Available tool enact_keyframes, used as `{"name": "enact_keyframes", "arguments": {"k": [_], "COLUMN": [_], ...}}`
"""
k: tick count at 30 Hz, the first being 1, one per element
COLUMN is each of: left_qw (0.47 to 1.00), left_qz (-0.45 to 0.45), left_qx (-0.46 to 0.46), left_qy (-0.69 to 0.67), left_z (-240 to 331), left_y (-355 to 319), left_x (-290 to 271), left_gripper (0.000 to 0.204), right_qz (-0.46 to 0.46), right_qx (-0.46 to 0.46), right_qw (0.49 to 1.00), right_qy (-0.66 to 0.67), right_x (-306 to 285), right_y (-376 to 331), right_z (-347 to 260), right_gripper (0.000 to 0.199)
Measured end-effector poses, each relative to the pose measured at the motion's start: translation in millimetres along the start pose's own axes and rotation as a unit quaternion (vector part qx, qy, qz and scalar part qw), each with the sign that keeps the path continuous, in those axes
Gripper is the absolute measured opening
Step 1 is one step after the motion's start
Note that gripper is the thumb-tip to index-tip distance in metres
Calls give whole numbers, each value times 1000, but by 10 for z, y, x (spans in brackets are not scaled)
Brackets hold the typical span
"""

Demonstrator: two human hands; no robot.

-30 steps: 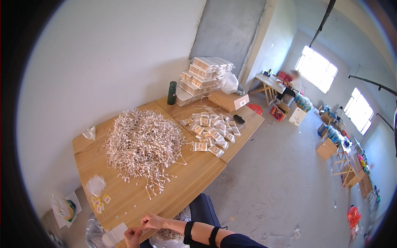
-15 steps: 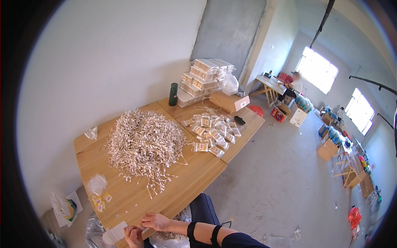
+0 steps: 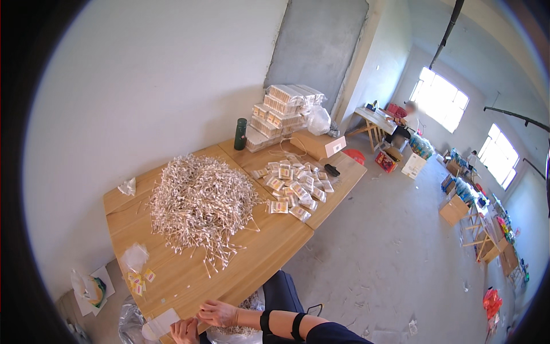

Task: The person inserts a paper label into a plastic bag, aligns a handful of cotton swabs, and places them inside. They then seal the bag and gather more swabs from a large pile to repeat the process.

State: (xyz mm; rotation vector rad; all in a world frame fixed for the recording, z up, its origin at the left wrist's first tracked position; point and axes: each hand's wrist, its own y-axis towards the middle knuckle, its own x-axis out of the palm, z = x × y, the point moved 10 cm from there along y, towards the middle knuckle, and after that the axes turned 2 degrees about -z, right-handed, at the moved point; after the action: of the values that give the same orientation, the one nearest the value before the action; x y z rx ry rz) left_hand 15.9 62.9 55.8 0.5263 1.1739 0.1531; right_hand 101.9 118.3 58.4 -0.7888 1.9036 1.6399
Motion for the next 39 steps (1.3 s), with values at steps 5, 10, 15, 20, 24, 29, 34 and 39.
{"name": "enact_keyframes", "arguments": {"k": [5,10,15,20,24,29,34,39], "left_qw": [999,999,999,999,997,995,993,890], "left_qz": [-13,-1,9,7,34,16,48,68], "left_qx": [-11,8,18,14,16,20,-110,-310], "left_qy": [36,45,49,32,61,97,-22,-327], "left_z": [-51,31,97,65,78,108,-124,-575], "left_y": [-105,-74,49,30,59,-30,156,229], "left_x": [126,79,-11,69,84,143,-29,69], "left_gripper": [32,41,38,35,33,31,10,26], "right_qz": [3,0,-27,-38,-36,-23,-49,-122], "right_qx": [12,-4,35,18,24,18,48,229], "right_qw": [1000,1000,999,999,999,1000,997,960], "right_qy": [10,2,14,5,4,-3,48,107], "right_x": [6,-83,-21,39,42,14,156,114], "right_y": [-30,-26,-27,-29,-30,-102,45,-115], "right_z": [14,-45,34,38,74,7,147,807], "right_gripper": [21,21,19,19,20,20,14,27]}}
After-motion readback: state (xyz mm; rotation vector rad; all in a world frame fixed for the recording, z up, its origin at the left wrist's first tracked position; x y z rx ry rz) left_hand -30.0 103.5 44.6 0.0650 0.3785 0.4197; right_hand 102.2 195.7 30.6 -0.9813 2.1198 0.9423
